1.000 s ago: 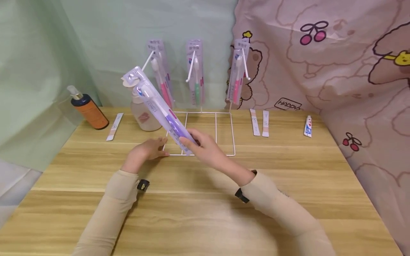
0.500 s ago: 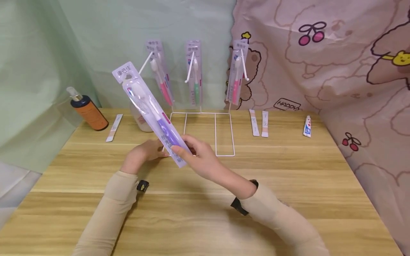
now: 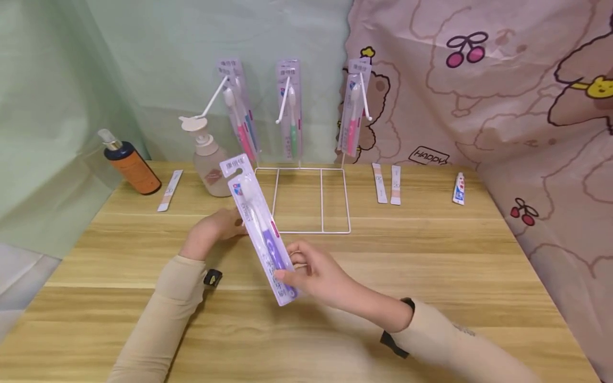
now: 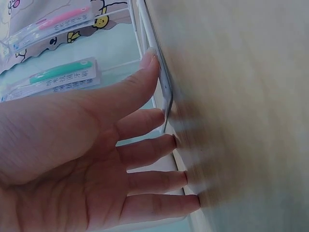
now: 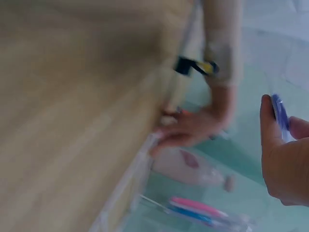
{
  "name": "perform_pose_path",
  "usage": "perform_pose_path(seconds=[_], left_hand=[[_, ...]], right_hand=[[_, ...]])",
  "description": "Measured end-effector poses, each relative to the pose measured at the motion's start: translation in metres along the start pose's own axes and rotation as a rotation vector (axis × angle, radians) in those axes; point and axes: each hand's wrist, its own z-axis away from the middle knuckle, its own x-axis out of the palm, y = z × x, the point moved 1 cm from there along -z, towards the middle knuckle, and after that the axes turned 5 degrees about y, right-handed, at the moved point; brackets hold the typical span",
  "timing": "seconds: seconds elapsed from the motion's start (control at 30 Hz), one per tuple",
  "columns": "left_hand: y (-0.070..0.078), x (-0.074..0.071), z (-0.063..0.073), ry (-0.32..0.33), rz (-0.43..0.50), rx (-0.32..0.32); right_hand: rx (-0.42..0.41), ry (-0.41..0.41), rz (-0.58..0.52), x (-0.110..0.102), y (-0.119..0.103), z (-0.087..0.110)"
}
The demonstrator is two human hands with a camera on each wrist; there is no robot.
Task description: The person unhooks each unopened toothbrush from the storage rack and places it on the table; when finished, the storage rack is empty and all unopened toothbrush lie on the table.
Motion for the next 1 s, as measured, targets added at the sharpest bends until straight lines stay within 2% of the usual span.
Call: perform_pose_path(seconds=[0.23, 0.4, 0.5, 0.77, 0.9, 1.0], left_hand=[[0.001, -0.001, -0.002, 0.010, -0.021, -0.004], [0.003, 0.000, -0.001, -0.015, -0.004, 0.007], [0.003, 0.000, 0.000, -0.014, -0.001, 0.001], [0.001, -0.001, 0.001, -0.007, -0.004, 0.005], [0.001, -0.001, 0.001, -0.006, -0.007, 0.009], [0.002, -0.002, 0.001, -0.009, 0.000, 0.010]], right_hand=[[0.138, -0.115, 0.039, 0.020, 0.043, 0.018], [0.178, -0.163, 0.082, 0.029, 0.054, 0.028], [0.226, -0.147, 0.040, 0.034, 0.055, 0.031], [0.391, -0.072, -0.167, 0.055, 0.063, 0.029], [0.427, -0.077, -0.190, 0.067, 0.066, 0.023], [0.448, -0.093, -0.157, 0.075, 0.065, 0.019]])
